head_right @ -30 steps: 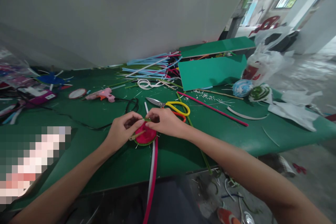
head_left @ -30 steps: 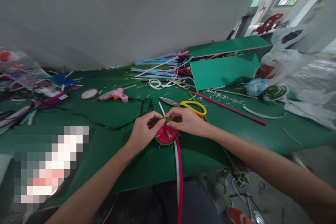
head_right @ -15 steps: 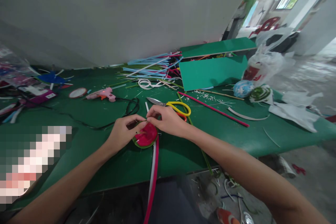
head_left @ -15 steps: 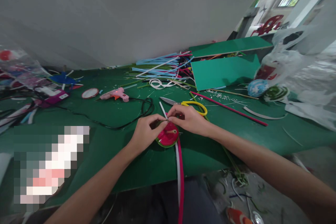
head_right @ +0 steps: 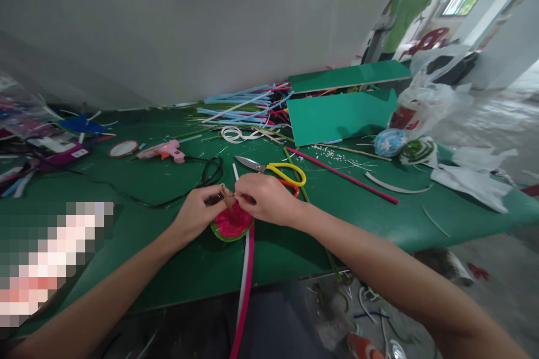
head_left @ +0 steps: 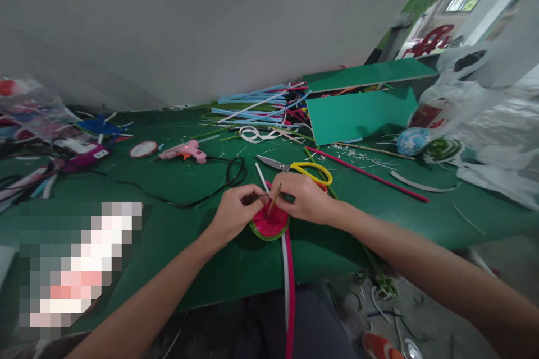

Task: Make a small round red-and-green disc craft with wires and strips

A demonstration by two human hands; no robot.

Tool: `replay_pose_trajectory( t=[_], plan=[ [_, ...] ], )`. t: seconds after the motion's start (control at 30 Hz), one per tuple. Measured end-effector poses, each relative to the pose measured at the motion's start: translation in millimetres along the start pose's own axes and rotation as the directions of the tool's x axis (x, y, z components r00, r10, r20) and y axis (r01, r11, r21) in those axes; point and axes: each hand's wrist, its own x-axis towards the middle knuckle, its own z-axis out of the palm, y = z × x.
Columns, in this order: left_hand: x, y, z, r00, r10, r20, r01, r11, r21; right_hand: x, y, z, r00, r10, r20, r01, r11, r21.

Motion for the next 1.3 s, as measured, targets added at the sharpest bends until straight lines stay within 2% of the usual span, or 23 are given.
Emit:
replay_pose_trajectory(
  t=[0.1,0.17,0.23,0.3,0.4,0.47,0.67,1.07,1.3],
  plan=[
    [0,-3,0,1.0,-0.003,0.025,0.003,1.0,-0.006,-1,3,-1,0.978,-0.194,0.072,0.204,0.963,-0.179],
    [-1,-3,0,1.0,-0.002,0.029,0.001,1.0,0.022,-2,3,-1,0.958,-0.259,0.124,0.282,0.93,-0.237],
    [-2,-2,0,1.0,0.0,0.003,0.0,0.998,0.07,-1,3,-1,0.974,-0.203,0.097,0.218,0.955,-0.2],
    [-3,0,0,0.998,0.016,-0.056,-0.01,0.993,0.115,0,2,-1,0.999,-0.011,0.032,0.013,0.998,-0.067],
    [-4,1,-1,0.985,0.058,-0.161,-0.034,0.988,0.152,1,3,1,0.963,0.263,0.053,-0.268,0.952,0.149],
    [-3,2,-2,0.982,0.077,-0.173,-0.051,0.988,0.149,1,3,2,0.942,0.325,0.088,-0.336,0.918,0.21],
    [-2,1,-4,0.992,0.048,-0.117,-0.039,0.996,0.086,0,3,5,0.943,0.327,0.059,-0.332,0.915,0.229],
    [1,1,-3,1.0,0.017,-0.004,-0.017,1.0,0.014,-1,1,8,0.936,0.343,0.078,-0.351,0.889,0.295],
    [-3,1,-3,0.999,0.0,-0.035,0.001,0.999,0.034,-2,2,9,0.928,0.364,0.078,-0.369,0.871,0.324]
  ],
)
